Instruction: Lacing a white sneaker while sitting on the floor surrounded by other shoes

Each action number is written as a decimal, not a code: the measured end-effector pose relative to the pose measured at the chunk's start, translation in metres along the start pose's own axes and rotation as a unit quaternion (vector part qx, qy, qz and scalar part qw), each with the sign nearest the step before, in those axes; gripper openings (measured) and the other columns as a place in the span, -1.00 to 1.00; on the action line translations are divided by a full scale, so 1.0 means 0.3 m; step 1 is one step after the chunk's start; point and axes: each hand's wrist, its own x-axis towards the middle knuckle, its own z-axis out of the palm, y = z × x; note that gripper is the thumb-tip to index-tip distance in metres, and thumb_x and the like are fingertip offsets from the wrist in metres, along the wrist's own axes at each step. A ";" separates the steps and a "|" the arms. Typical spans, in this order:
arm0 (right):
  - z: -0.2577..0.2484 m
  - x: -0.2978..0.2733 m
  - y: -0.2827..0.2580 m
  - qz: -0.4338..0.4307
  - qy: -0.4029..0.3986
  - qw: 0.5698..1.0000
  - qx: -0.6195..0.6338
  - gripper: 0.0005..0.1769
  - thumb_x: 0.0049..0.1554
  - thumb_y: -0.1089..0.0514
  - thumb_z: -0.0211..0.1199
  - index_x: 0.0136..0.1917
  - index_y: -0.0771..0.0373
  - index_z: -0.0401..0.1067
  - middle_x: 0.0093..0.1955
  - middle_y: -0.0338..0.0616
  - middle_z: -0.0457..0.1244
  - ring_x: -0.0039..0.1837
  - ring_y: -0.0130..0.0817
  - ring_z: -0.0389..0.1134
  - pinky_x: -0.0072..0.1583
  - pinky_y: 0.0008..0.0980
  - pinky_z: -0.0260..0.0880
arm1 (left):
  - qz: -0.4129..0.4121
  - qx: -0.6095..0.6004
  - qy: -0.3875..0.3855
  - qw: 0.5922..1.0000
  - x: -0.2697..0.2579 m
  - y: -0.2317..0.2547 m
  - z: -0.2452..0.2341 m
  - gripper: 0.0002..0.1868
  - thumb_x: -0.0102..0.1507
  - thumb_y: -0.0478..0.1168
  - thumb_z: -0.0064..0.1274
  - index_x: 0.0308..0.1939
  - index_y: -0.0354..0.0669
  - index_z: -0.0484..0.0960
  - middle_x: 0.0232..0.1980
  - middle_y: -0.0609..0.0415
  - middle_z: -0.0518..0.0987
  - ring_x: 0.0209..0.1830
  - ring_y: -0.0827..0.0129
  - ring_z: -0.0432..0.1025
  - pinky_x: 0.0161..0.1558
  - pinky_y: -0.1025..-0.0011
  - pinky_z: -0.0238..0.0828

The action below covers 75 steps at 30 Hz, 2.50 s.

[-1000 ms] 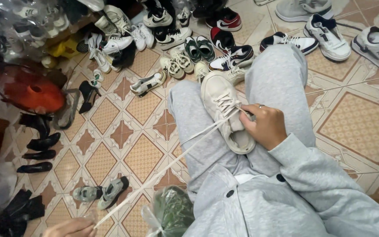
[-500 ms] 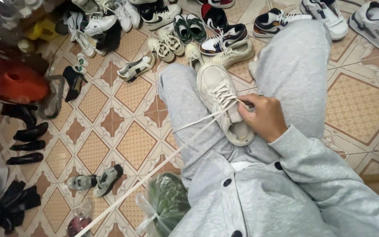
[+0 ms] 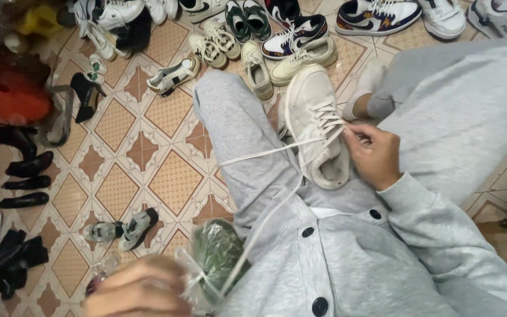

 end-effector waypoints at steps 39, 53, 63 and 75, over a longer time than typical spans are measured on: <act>0.130 -0.003 0.161 0.081 0.035 0.982 0.165 -0.92 0.30 0.38 0.40 0.08 0.40 0.61 -0.30 -0.05 0.34 -0.28 -0.61 0.22 -0.28 -0.50 0.27 | -0.210 -0.350 0.100 0.907 0.424 -0.242 1.042 -0.70 0.25 -0.01 0.30 -0.12 -0.09 0.65 -0.27 0.02 0.66 -0.15 0.21 0.57 -0.12 0.30 0.46; 0.180 0.053 0.222 0.190 -0.020 0.925 0.328 -0.86 0.29 0.22 0.30 0.04 0.36 0.54 -0.38 -0.17 0.29 -0.43 -0.59 0.30 -0.45 -0.65 0.33 | -0.149 -0.748 -0.042 0.646 0.545 -0.406 1.236 -0.27 0.38 0.15 0.11 0.50 -0.18 0.35 0.32 -0.13 0.52 0.29 0.19 0.45 0.36 0.06 0.33; 0.196 0.049 0.062 -0.079 0.005 0.996 0.039 -0.68 0.15 0.34 0.47 0.16 0.31 0.49 -0.08 0.07 0.40 -0.14 -0.03 0.46 -0.26 -0.31 0.43 | -0.187 -0.837 0.000 0.513 0.570 -0.397 1.182 -0.25 0.43 0.21 -0.03 0.49 -0.29 0.35 0.40 -0.21 0.49 0.36 0.10 0.43 0.42 -0.01 0.29; 0.182 0.080 0.072 -0.221 0.040 0.974 0.035 -0.85 0.12 0.29 0.56 -0.02 0.15 0.71 -0.09 -0.11 0.36 -0.22 -0.26 0.37 -0.25 -0.43 0.39 | -0.150 -0.848 -0.019 0.508 0.586 -0.436 1.187 -0.19 0.41 0.24 -0.09 0.54 -0.27 0.26 0.47 -0.24 0.40 0.43 0.03 0.35 0.46 -0.04 0.23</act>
